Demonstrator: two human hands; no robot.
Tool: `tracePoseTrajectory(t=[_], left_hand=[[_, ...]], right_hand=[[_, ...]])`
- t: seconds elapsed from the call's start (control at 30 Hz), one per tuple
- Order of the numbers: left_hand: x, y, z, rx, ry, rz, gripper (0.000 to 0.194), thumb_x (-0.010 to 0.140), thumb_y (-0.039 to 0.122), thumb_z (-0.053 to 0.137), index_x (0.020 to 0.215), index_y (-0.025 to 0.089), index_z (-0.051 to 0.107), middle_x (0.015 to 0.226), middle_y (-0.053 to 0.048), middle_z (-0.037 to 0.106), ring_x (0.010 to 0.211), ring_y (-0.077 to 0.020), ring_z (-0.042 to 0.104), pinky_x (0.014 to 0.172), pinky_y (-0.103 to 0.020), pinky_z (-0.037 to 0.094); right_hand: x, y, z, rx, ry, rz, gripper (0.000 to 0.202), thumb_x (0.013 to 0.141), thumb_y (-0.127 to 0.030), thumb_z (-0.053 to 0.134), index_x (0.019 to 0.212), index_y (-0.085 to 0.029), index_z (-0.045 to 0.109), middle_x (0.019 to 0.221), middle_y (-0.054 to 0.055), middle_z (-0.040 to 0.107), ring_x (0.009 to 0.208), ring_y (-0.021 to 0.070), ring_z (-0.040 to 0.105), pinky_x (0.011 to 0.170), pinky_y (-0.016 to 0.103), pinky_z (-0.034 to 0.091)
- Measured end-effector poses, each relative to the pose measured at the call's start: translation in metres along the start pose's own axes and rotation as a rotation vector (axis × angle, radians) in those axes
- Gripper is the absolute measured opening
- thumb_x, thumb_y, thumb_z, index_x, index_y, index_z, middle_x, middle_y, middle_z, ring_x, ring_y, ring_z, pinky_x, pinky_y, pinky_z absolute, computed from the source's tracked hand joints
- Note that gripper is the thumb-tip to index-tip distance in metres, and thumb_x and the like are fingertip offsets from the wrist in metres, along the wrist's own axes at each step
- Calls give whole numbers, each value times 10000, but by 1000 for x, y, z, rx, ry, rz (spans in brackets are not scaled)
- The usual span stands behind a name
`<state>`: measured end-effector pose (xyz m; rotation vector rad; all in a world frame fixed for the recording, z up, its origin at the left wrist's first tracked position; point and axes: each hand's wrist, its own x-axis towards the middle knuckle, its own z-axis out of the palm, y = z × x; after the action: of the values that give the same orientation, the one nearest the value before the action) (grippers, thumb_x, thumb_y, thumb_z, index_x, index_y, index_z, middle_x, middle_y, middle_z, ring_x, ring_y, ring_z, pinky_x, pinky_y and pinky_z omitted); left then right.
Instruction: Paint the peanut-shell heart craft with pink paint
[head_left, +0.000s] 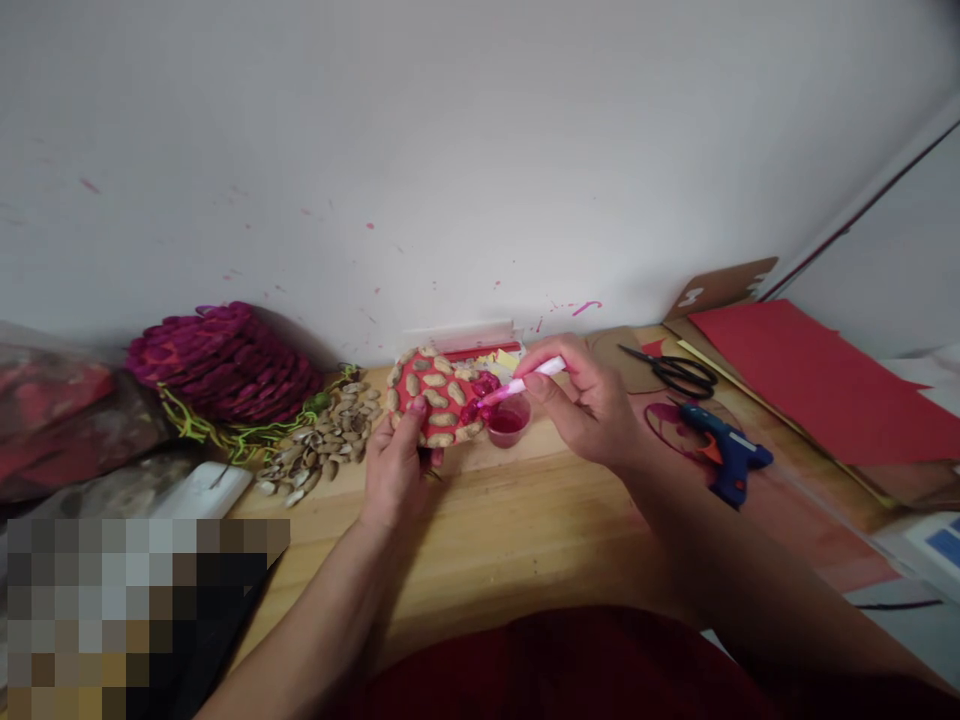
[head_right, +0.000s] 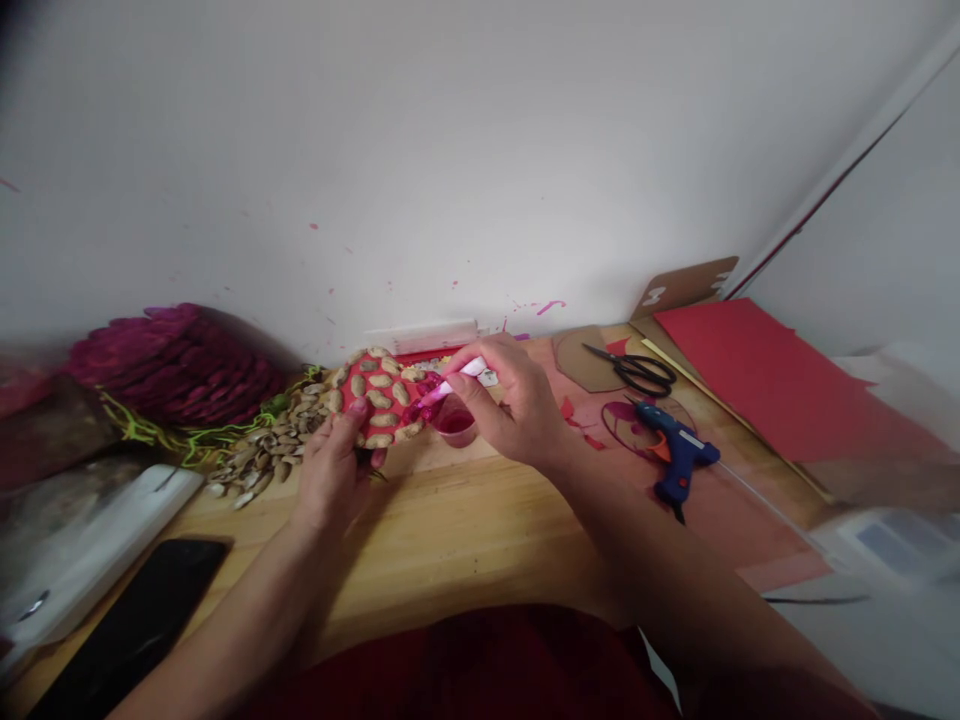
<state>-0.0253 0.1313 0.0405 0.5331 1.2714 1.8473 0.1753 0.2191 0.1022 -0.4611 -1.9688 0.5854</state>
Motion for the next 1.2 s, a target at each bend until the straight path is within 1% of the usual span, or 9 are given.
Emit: tracePoseTrajectory(t=[0.2, 0.4, 0.5, 0.63, 0.77, 0.9, 1.07, 1.2], left_hand=[[-2, 3, 2, 35, 35, 36, 442, 701, 524, 926, 716, 193, 633, 553, 44, 598, 411, -76, 462, 355, -184, 390], [-3, 2, -1, 56, -2, 61, 470, 726, 567, 918, 760, 187, 644, 590, 41, 626, 430, -78, 490, 370, -179, 423], [-2, 1, -1, 52, -12, 64, 470, 726, 561, 922, 746, 188, 636, 585, 43, 616, 427, -76, 488, 367, -176, 416], [0, 0, -1, 28, -9, 53, 448, 732, 531, 924, 708, 199, 624, 560, 43, 596, 411, -76, 473, 357, -184, 390], [0, 1, 1, -16, -4, 12, 433, 728, 490, 924, 672, 207, 601, 518, 49, 558, 377, -74, 446, 338, -194, 341], [-1, 2, 3, -29, 2, -30, 449, 721, 477, 920, 647, 208, 568, 499, 54, 533, 363, -67, 423, 329, -190, 309], [0, 1, 2, -14, -22, 6, 400, 758, 469, 899, 687, 211, 602, 524, 48, 561, 375, -71, 434, 337, -191, 322], [0, 1, 1, -11, -18, 36, 401, 736, 481, 920, 721, 201, 633, 543, 49, 578, 389, -65, 426, 349, -182, 339]], right_hand=[[0, -3, 3, 37, -72, -33, 97, 1031, -252, 605, 957, -261, 668, 929, 17, 752, 892, 187, 670, 859, 401, 511], [0, -3, 5, 47, -80, -26, 86, 1027, -260, 619, 957, -250, 668, 920, 25, 740, 885, 188, 667, 853, 393, 507], [0, 1, 2, 18, -48, -17, 81, 1028, -262, 618, 975, -244, 678, 938, 25, 740, 902, 183, 664, 854, 378, 502], [0, 8, 0, 57, 26, 74, 79, 1027, -294, 635, 996, -244, 688, 927, 4, 725, 870, 166, 653, 828, 353, 498], [-1, 13, 1, 138, 18, 119, 90, 1022, -317, 643, 992, -247, 691, 902, -10, 709, 813, 148, 624, 762, 327, 486], [-1, 16, 2, 153, 52, 163, 103, 1015, -335, 653, 981, -247, 695, 857, -13, 690, 782, 143, 599, 713, 313, 467], [-2, 14, 1, 150, 16, 141, 123, 1029, -355, 642, 997, -246, 690, 884, -3, 701, 779, 144, 602, 711, 311, 475], [-2, 13, 2, 131, 47, 135, 101, 1024, -337, 653, 996, -248, 692, 890, -6, 702, 787, 144, 612, 726, 310, 484]])
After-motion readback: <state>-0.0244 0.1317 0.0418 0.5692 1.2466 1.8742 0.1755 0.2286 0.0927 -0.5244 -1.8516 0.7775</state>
